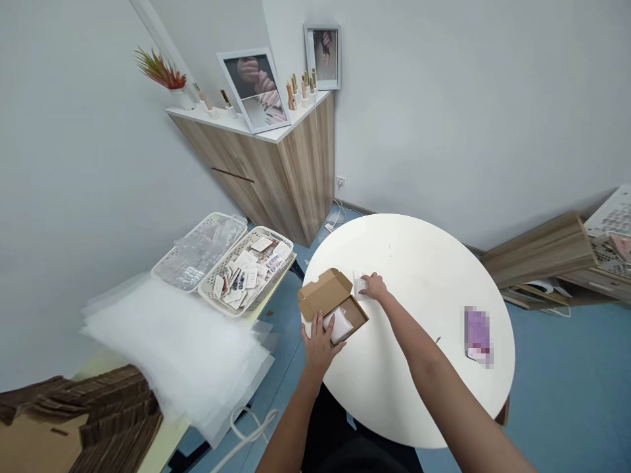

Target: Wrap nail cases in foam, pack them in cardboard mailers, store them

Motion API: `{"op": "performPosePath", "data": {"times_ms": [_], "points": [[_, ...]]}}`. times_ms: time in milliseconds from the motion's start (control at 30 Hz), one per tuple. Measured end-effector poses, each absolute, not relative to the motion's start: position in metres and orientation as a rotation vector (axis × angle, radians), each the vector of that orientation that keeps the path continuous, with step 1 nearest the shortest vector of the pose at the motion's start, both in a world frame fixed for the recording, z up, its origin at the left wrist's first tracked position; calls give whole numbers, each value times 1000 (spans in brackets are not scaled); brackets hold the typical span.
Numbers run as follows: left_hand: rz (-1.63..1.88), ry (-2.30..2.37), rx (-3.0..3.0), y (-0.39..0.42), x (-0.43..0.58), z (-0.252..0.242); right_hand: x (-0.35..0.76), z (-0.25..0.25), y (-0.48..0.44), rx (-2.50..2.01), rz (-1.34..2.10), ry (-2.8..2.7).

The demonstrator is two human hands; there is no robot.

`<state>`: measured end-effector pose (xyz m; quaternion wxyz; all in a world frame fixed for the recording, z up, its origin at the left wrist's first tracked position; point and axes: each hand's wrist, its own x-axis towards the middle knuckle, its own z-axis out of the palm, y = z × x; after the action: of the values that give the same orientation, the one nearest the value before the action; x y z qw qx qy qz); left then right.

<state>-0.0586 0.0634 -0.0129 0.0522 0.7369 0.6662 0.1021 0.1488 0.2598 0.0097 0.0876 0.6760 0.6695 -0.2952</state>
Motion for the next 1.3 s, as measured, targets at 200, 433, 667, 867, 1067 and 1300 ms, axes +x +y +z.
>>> {"op": "performPosePath", "data": {"times_ms": [200,433,667,867,1067,1300], "points": [[313,2020,2228,61,-57,-14,161,32,257,2054,-958,1953],[365,1893,2199,62,-38,-13,187,41,216,2512,-1591,2106],[388,1781,2227,57,-15,-11,176,23,143,2526,-1367,1918],[428,1744,2289,54,-13,-19,165,30,113,2349,-606,2296],[444,1631,2350,61,-19,-31,152,32,88,1995,-290,2432],[518,1393,2377,73,-19,-41,151,13,74,2011,-327,2318]]}}
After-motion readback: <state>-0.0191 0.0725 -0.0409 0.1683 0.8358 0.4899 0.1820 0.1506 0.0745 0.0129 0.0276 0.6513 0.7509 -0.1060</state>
